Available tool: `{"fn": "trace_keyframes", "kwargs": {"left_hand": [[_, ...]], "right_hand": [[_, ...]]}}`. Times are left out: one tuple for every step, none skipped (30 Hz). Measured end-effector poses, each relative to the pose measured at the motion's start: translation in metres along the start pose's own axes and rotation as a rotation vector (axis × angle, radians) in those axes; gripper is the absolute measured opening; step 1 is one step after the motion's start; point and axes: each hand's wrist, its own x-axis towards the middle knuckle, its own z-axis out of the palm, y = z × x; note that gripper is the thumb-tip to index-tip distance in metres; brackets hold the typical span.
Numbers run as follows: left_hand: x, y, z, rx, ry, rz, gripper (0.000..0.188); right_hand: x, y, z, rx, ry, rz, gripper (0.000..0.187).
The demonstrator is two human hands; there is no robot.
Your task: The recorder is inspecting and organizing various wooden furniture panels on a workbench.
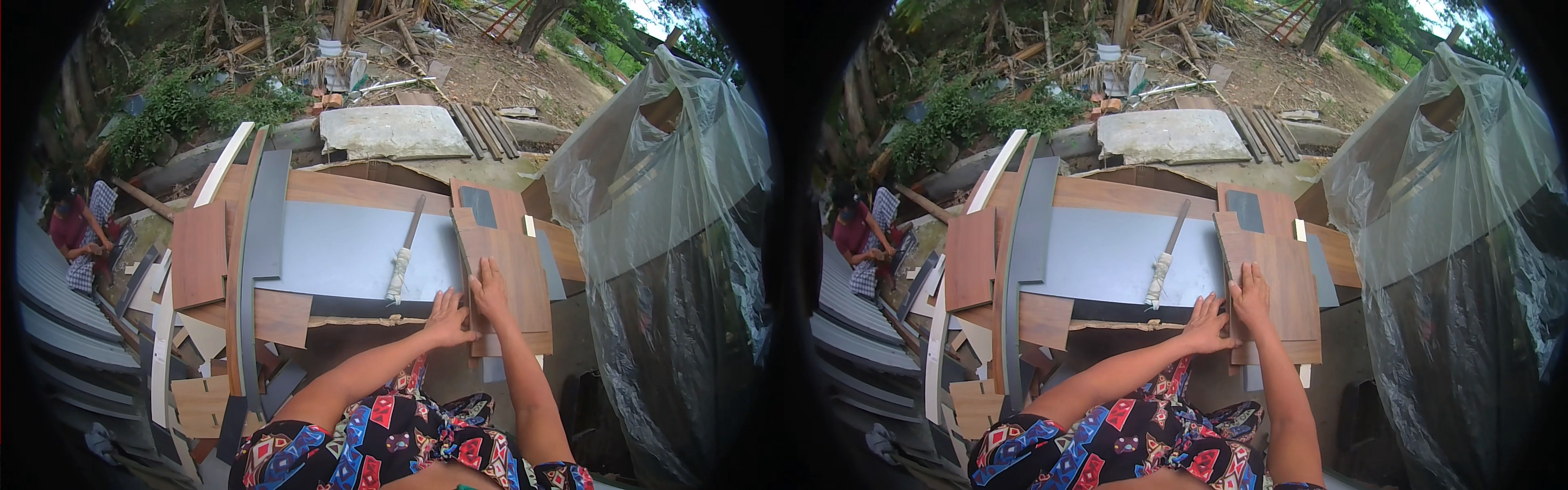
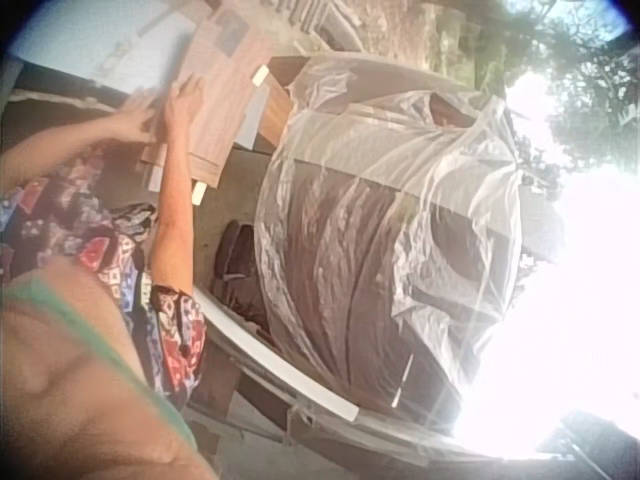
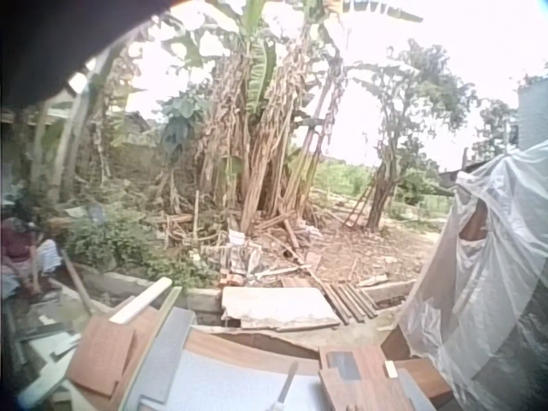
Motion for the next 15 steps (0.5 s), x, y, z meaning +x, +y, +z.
{"fn": "trace_keyframes", "kwargs": {"left_hand": [[0.0, -0.001, 0.0, 0.002, 0.0, 0.0, 0.071], [0.0, -0.002, 0.0, 0.015, 0.002, -0.006, 0.072], [-0.001, -0.002, -0.001, 0.027, 0.003, -0.011, 0.072], [-0.002, -0.002, -0.002, 0.03, 0.0, -0.009, 0.072], [-0.002, -0.001, -0.003, 0.034, -0.006, -0.012, 0.072], [-0.002, 0.0, -0.004, 0.038, -0.011, -0.014, 0.072], [-0.001, 0.0, -0.003, 0.041, -0.016, -0.009, 0.072], [-0.001, -0.001, -0.002, 0.04, -0.01, -0.004, 0.073], [0.0, -0.001, 0.0, 0.038, -0.002, 0.002, 0.074], [0.0, -0.003, 0.001, 0.041, -0.003, 0.002, 0.074], [0.0, -0.005, 0.003, 0.046, 0.01, 0.0, 0.075], [0.001, -0.004, 0.005, 0.05, 0.022, 0.005, 0.076], [0.001, -0.002, 0.004, 0.051, 0.018, 0.009, 0.076], [0.001, -0.001, 0.004, 0.056, 0.022, 0.0, 0.076], [0.0, 0.0, 0.003, 0.062, 0.026, -0.011, 0.075]], "right_hand": [[0.0, -0.001, 0.001, -0.011, 0.002, -0.007, 0.062], [-0.001, -0.002, 0.0, -0.023, 0.006, -0.012, 0.063], [-0.004, -0.004, -0.002, -0.022, 0.008, -0.009, 0.063], [-0.008, -0.004, -0.004, -0.012, -0.012, -0.017, 0.063], [-0.013, -0.005, -0.007, -0.002, -0.031, -0.023, 0.064], [-0.019, -0.003, -0.008, -0.001, -0.027, -0.018, 0.064], [-0.029, 0.0, -0.01, 0.007, -0.028, -0.028, 0.064], [-0.039, 0.003, -0.011, 0.015, -0.028, -0.038, 0.065], [-0.05, 0.006, -0.015, 0.014, -0.024, -0.033, 0.065], [-0.062, 0.006, -0.02, 0.007, -0.018, -0.059, 0.065], [-0.073, 0.007, -0.024, 0.0, -0.012, -0.086, 0.064], [-0.084, 0.01, -0.03, -0.002, -0.007, -0.08, 0.064], [-0.095, 0.012, -0.036, -0.018, 0.005, -0.07, 0.064], [-0.103, 0.014, -0.04, -0.034, 0.017, -0.061, 0.063], [-0.109, 0.019, -0.044, -0.034, 0.018, -0.058, 0.063]]}}
